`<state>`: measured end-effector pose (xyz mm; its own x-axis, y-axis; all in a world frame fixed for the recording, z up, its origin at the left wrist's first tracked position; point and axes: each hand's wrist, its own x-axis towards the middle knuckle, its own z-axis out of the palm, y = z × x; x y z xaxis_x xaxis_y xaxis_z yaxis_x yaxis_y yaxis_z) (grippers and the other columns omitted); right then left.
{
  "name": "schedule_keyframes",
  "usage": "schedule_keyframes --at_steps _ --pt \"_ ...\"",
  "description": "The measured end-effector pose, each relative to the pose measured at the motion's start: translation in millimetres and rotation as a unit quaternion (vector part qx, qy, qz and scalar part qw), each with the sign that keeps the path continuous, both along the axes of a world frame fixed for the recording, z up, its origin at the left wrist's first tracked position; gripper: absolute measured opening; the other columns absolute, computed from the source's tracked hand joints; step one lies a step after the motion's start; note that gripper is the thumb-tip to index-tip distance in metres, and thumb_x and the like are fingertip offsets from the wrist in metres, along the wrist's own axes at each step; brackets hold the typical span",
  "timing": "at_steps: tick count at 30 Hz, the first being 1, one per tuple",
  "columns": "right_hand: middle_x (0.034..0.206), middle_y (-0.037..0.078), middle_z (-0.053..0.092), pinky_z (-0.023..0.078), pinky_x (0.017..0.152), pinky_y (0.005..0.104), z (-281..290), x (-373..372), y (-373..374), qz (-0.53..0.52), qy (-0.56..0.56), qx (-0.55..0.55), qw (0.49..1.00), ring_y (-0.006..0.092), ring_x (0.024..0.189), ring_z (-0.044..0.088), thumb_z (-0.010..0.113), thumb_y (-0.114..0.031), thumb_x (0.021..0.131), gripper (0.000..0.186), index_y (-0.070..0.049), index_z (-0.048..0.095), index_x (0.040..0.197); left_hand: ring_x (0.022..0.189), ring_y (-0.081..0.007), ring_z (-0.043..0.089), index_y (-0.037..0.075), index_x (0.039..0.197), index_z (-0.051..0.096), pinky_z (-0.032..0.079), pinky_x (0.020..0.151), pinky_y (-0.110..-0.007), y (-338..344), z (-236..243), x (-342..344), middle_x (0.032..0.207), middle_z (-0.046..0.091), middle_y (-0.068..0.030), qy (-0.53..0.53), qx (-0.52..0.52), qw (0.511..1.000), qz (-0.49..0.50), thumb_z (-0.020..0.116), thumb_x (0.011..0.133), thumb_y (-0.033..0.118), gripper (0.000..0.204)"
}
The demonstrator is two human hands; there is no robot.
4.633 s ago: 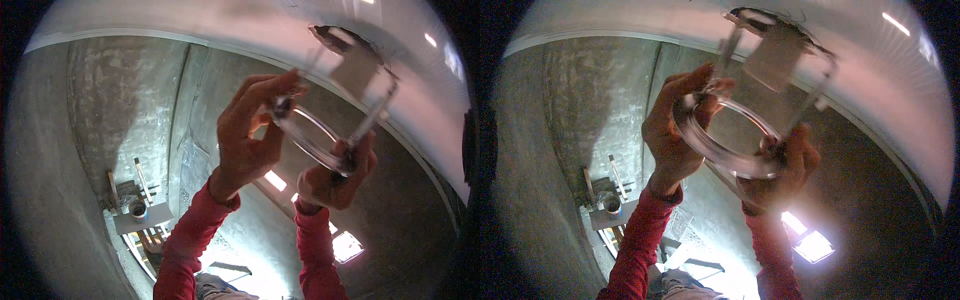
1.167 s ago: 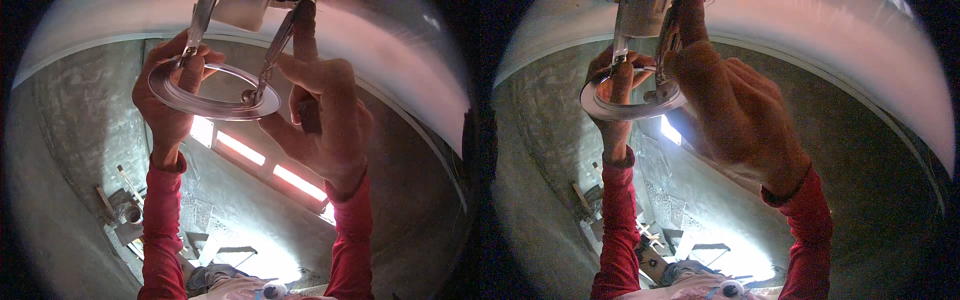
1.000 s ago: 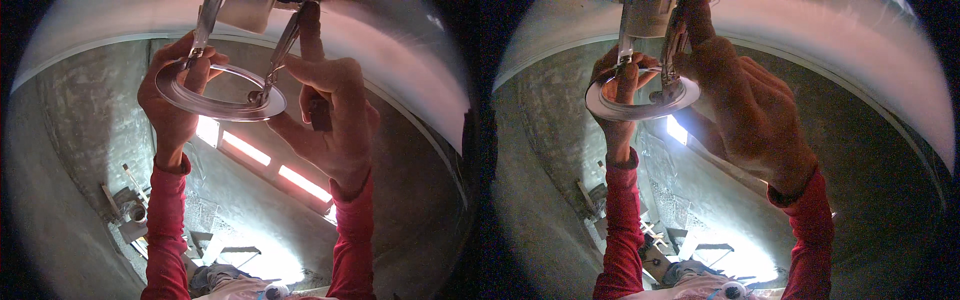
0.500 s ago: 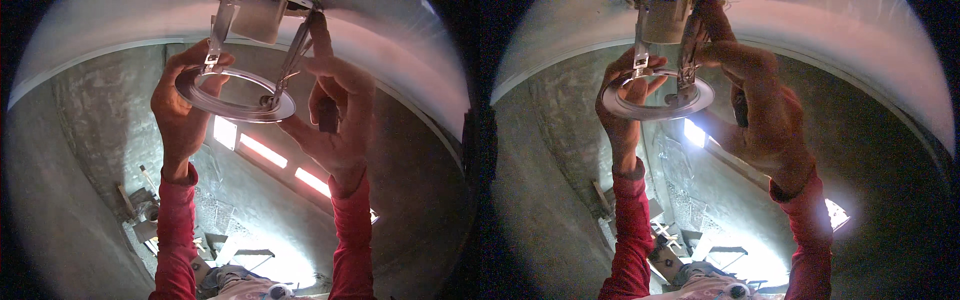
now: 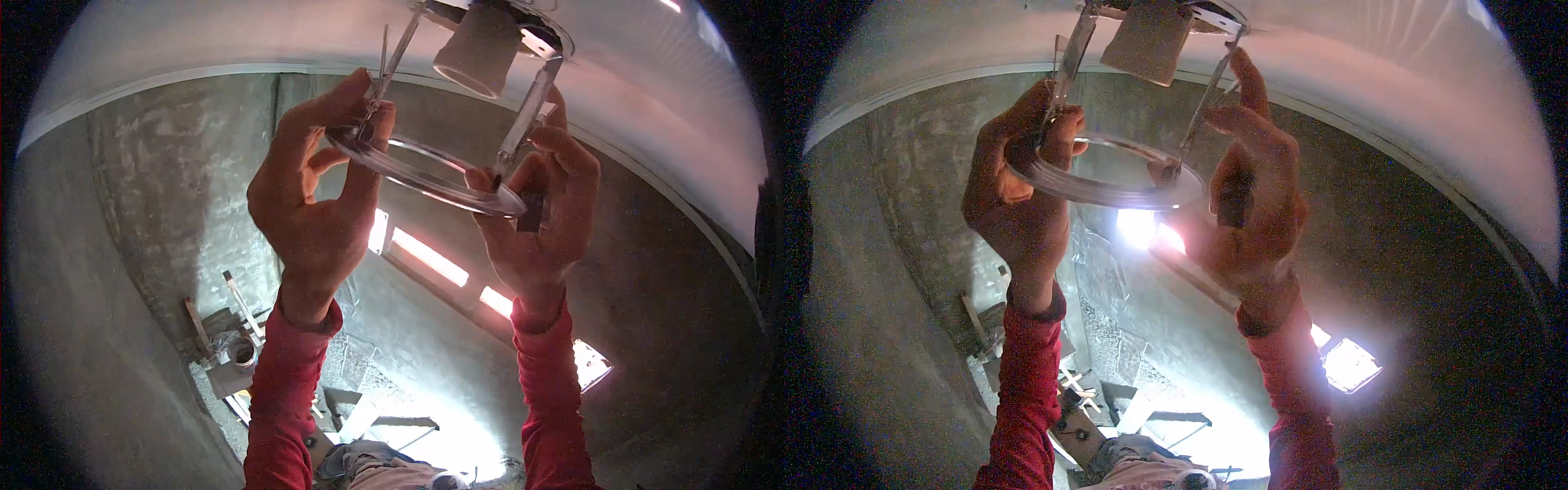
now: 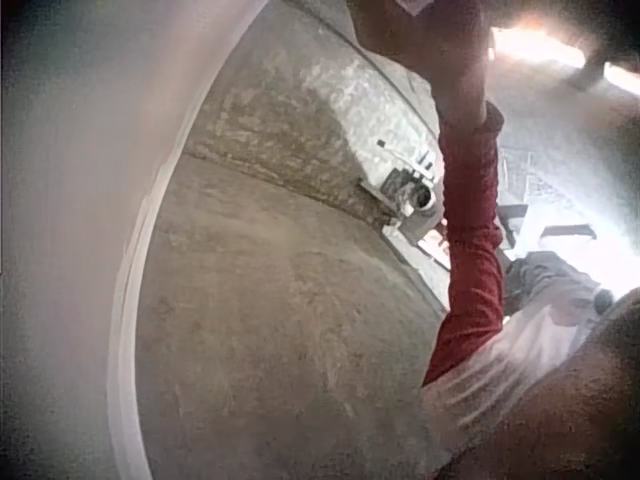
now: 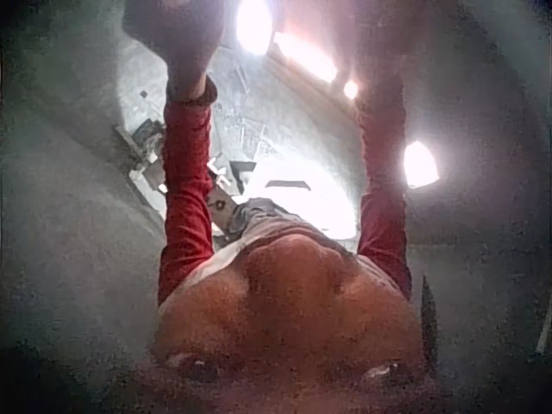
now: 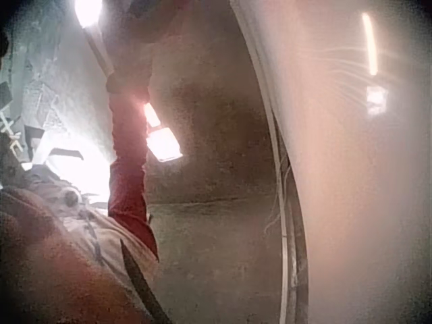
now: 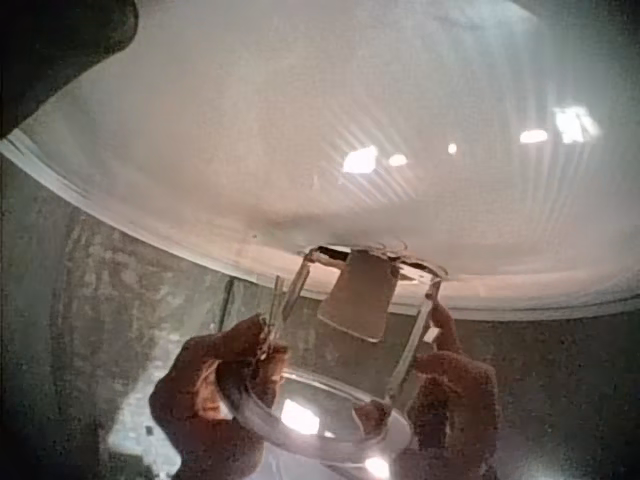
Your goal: The person connects wires to a recessed light fixture using pliers, wraps electrical tape around the wire connections by hand, and pushes the light fixture into the ceiling opening.
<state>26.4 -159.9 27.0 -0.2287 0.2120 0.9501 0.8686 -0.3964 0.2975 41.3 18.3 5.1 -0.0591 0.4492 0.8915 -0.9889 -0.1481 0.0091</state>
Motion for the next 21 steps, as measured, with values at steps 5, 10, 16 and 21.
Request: schedule_keyframes --at_steps 5,10,16,21 --pt "0.124 0.022 0.058 0.045 0.055 0.0197 -2.7 -6.8 8.4 -0.189 -0.027 -0.031 0.981 0.0101 0.073 0.061 0.068 0.001 0.086 0.050 0.002 0.042 0.128 0.082 -0.0128 0.069 0.006 0.112 0.066 0.057 0.071 -0.027 1.1 4.4 4.0 0.096 0.071 -0.0079 -0.081 0.003 0.993 0.091 0.075 0.080 0.001 0.033" --pt "0.123 0.027 0.059 0.053 0.073 0.0226 -7.5 8.2 35.2 0.053 -0.010 0.096 0.994 0.0295 0.115 0.061 0.061 -0.006 0.093 0.054 0.002 0.029 0.136 0.091 -0.0159 0.068 0.002 0.111 0.064 0.056 0.080 -0.029 -1.8 3.4 -0.8 0.102 0.070 -0.0108 -0.059 0.006 0.997 0.041 0.074 0.082 0.001 0.032" --pt "0.115 0.021 0.065 0.055 0.070 0.0249 -6.6 -5.5 50.0 -0.094 0.041 0.156 0.982 0.0257 0.100 0.068 0.053 -0.007 0.098 0.044 0.002 0.036 0.138 0.092 -0.0194 0.068 -0.002 0.116 0.060 0.057 0.080 -0.030 3.6 12.1 0.9 0.109 0.068 -0.0148 -0.051 0.048 0.998 -0.005 0.071 0.086 0.002 0.032" --pt "0.100 0.014 0.069 0.053 0.062 0.0264 -7.3 3.3 61.0 0.044 0.051 0.183 0.981 0.0191 0.081 0.070 0.052 -0.011 0.099 0.043 0.002 0.041 0.139 0.087 -0.0200 0.070 -0.004 0.122 0.058 0.057 0.076 -0.030 9.6 16.6 1.6 0.109 0.069 -0.0160 -0.055 0.077 0.994 0.053 0.069 0.088 0.004 0.037"
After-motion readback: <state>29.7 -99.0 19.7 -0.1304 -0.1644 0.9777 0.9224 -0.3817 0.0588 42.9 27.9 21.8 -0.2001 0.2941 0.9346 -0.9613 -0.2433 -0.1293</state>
